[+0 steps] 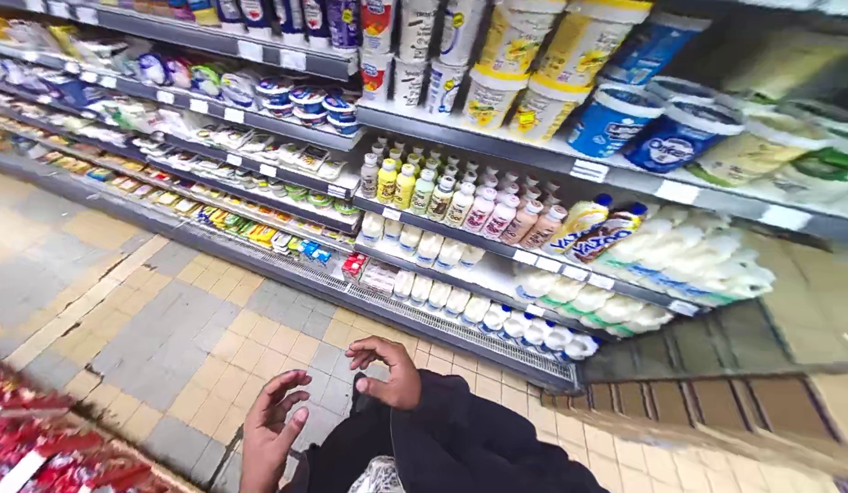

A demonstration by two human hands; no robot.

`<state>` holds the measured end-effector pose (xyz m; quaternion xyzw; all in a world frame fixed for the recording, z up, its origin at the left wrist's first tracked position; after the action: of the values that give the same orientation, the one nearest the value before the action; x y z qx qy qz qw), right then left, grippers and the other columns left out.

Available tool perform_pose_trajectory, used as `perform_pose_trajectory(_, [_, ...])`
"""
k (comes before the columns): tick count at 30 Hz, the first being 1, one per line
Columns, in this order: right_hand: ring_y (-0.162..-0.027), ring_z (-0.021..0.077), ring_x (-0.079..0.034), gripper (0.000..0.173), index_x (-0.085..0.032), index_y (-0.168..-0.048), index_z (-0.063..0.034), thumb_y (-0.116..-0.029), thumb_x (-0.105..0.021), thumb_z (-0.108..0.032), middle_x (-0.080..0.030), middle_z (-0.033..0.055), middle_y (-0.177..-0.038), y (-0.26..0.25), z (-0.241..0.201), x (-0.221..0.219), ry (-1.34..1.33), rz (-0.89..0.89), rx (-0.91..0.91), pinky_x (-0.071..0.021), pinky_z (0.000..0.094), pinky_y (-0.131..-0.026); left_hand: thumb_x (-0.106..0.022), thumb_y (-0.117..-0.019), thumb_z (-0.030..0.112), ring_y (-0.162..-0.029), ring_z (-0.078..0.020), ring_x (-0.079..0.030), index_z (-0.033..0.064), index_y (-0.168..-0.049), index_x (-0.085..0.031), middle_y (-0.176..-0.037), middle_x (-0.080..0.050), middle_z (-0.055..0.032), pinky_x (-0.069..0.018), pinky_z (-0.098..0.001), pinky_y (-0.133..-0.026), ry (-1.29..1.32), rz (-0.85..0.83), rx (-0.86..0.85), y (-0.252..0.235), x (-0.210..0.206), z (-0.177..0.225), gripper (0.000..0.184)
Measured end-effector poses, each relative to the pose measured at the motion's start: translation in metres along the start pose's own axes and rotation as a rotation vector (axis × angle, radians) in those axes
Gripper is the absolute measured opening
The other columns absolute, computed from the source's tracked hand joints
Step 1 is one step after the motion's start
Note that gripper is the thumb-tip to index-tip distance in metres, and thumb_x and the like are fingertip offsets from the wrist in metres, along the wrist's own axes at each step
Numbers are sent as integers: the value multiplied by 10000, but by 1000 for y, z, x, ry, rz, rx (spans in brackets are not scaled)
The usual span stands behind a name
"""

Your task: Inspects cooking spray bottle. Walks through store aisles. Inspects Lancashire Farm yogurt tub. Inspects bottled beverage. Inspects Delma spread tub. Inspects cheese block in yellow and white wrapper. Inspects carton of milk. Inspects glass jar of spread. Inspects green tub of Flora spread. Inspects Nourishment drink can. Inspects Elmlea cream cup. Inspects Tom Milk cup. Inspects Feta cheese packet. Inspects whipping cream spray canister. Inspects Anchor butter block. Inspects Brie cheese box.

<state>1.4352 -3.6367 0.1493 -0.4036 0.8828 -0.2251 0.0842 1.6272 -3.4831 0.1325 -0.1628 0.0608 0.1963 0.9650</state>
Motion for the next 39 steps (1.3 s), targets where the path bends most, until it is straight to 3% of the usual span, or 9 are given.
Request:
perform_pose_trajectory(6, [-958, 183, -698, 523, -617, -1253, 91, -933, -714, -311, -687, 199, -1185, -30, 10, 6, 45, 94, 27, -590, 317, -807, -777, -887, 410, -1136, -186, -674, 269, -1339, -636, -1284, -675, -4, -611, -321, -866, 10, -172, -11, -71, 13, -9, 493])
perform_pose_trajectory(15, [-944, 179, -687, 556, -614, -1253, 105, -928, -715, -335, -681, 212, -1189, -10, 4, 11, 176, 374, -20, -576, 303, -793, -768, -898, 398, -1136, -199, -669, 248, -1355, -620, -1286, -666, -24, -611, -324, -867, 107, -502, 77, -143, -6, -36, 503])
perform_pose_trajectory(22, [-969, 176, -695, 531, -609, -1248, 105, -950, -705, -324, -681, 222, -1193, 25, -13, 3, 265, 652, -41, -583, 300, -838, -766, -903, 374, -1145, -204, -668, 254, -1362, -618, -1295, -668, -36, -606, -325, -875, 223, -789, 163, -159, -45, -52, 498])
perform_pose_trajectory(26, [-974, 174, -692, 503, -607, -1254, 81, -948, -712, -305, -675, 213, -1205, 51, -10, 5, 283, 714, -49, -585, 299, -824, -764, -907, 354, -1155, -237, -668, 237, -1363, -618, -1311, -660, -68, -609, -344, -887, 250, -860, 218, -155, -64, -69, 493])
perform_pose_trajectory(32, [-1004, 159, -688, 514, -603, -1282, 62, -956, -698, -324, -685, 179, -1211, 78, -20, 56, 323, 760, -33, -583, 302, -843, -769, -902, 337, -1145, -230, -672, 235, -1367, -623, -1300, -668, -70, -607, -333, -884, 247, -917, 227, -159, -125, -79, 499])
perform_pose_trajectory(39, [-1019, 160, -698, 527, -615, -1282, 51, -952, -703, -351, -699, 160, -1205, 109, -52, 187, 446, 748, -22, -596, 318, -855, -778, -894, 342, -1125, -242, -681, 224, -1361, -624, -1282, -674, -86, -606, -353, -896, 275, -879, 201, -160, -231, -95, 505])
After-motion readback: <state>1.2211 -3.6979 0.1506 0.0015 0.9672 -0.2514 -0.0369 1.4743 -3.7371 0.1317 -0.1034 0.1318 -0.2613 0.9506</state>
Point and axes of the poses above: each hand's wrist, its own y-axis away from the middle knuckle, its own x-axis out of the back of the hand, z = x × y, the point moved 2 cm from there along -y, towards the middle knuckle
